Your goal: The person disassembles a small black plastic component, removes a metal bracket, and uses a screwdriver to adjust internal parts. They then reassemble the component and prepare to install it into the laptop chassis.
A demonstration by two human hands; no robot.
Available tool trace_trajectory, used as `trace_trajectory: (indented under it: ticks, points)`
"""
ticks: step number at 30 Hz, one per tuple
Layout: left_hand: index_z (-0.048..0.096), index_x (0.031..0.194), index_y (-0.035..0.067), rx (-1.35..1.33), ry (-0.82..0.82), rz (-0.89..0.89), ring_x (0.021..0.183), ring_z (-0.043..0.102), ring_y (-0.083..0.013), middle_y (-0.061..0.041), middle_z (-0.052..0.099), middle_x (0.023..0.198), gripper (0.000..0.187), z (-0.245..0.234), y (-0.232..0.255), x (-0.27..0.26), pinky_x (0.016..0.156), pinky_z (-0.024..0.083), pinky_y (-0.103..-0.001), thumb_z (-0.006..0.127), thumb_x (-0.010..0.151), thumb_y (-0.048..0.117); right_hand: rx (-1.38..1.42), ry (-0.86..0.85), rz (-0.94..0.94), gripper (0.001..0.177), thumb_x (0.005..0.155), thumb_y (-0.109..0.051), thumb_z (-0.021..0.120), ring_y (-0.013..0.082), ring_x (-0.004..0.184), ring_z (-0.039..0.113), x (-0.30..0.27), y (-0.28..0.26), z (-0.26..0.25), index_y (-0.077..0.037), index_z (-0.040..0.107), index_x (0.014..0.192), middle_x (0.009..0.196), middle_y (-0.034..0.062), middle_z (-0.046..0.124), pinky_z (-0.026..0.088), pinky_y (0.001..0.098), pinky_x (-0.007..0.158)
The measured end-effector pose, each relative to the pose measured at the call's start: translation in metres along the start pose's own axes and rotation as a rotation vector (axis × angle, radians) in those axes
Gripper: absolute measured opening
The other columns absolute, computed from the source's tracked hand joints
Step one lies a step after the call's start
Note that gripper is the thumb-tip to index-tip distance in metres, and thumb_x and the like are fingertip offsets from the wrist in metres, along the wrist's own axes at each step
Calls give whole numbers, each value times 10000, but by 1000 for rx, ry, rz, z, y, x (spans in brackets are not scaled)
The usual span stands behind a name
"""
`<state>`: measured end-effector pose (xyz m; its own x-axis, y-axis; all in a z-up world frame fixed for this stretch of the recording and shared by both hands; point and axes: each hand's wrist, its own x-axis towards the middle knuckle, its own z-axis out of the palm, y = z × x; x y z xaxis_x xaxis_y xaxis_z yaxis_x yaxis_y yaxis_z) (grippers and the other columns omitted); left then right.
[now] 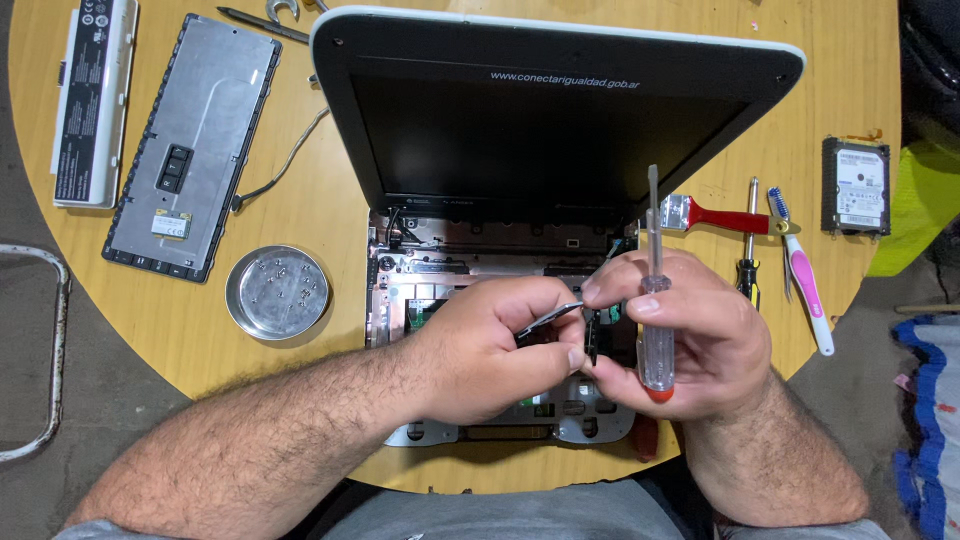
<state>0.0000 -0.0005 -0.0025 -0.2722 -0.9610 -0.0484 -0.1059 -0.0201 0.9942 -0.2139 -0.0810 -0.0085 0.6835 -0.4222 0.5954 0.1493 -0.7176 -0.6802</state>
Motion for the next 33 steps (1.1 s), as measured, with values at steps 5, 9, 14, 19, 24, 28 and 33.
trace_trajectory:
  ticks: [5, 9, 14, 19, 24, 28, 33]
  points:
    - [629, 816, 208, -29, -9, -10, 742, 608, -83, 94, 641, 782, 63, -1, 2, -1, 720, 516, -278, 646, 875, 225, 7, -8, -16, 588, 835, -112, 852, 264, 1005, 734, 1, 1, 0, -151, 493, 1299, 1085, 163, 684, 662, 389, 909]
    - [630, 921, 165, -318, -55, 4, 740, 623, -87, 57, 671, 849, 75, -1, 5, -2, 721, 559, -284, 615, 955, 230, 86, 30, -14, 607, 802, -94, 854, 260, 982, 707, -4, 3, -2, -148, 504, 1294, 1074, 185, 666, 673, 410, 906]
    - [618, 1268, -15, -852, -111, -188, 847, 612, -174, -103, 622, 877, 364, 3, -17, 1, 661, 481, -270, 443, 971, 104, 23, 64, -70, 640, 803, -105, 867, 240, 930, 717, -4, 8, -6, -143, 508, 1332, 1063, 179, 677, 650, 370, 819]
    - [548, 1443, 2, -1005, -161, -266, 811, 704, -296, -242, 675, 1077, 447, 8, -15, 2, 850, 600, -384, 445, 1009, 34, -30, 100, -78, 605, 839, -140, 843, 209, 935, 661, 5, 0, -2, -192, 489, 1327, 1073, 108, 660, 628, 368, 816]
    - [540, 1336, -7, -940, -231, -119, 1015, 658, -227, -146, 631, 1088, 303, 13, -20, 3, 918, 652, -461, 459, 1085, 141, -127, 91, -6, 561, 884, -193, 819, 350, 1221, 700, 10, -8, 1, -207, 461, 1315, 1102, 91, 692, 541, 556, 1202]
    - [555, 1366, 26, -685, -215, -147, 965, 671, -220, -135, 609, 1110, 376, 8, -6, 5, 734, 706, -382, 439, 1058, 209, 46, 54, 47, 604, 842, -73, 852, 345, 1144, 725, 6, -6, -1, -169, 484, 1311, 1125, 150, 665, 665, 473, 1039]
    - [444, 1480, -13, -714, -248, -69, 856, 746, -323, -183, 624, 1208, 466, 6, -4, 3, 783, 671, -370, 390, 1027, 78, -9, 20, 54, 589, 870, -72, 838, 322, 1113, 724, 7, -2, -1, -161, 476, 1326, 1155, 153, 671, 665, 469, 1043]
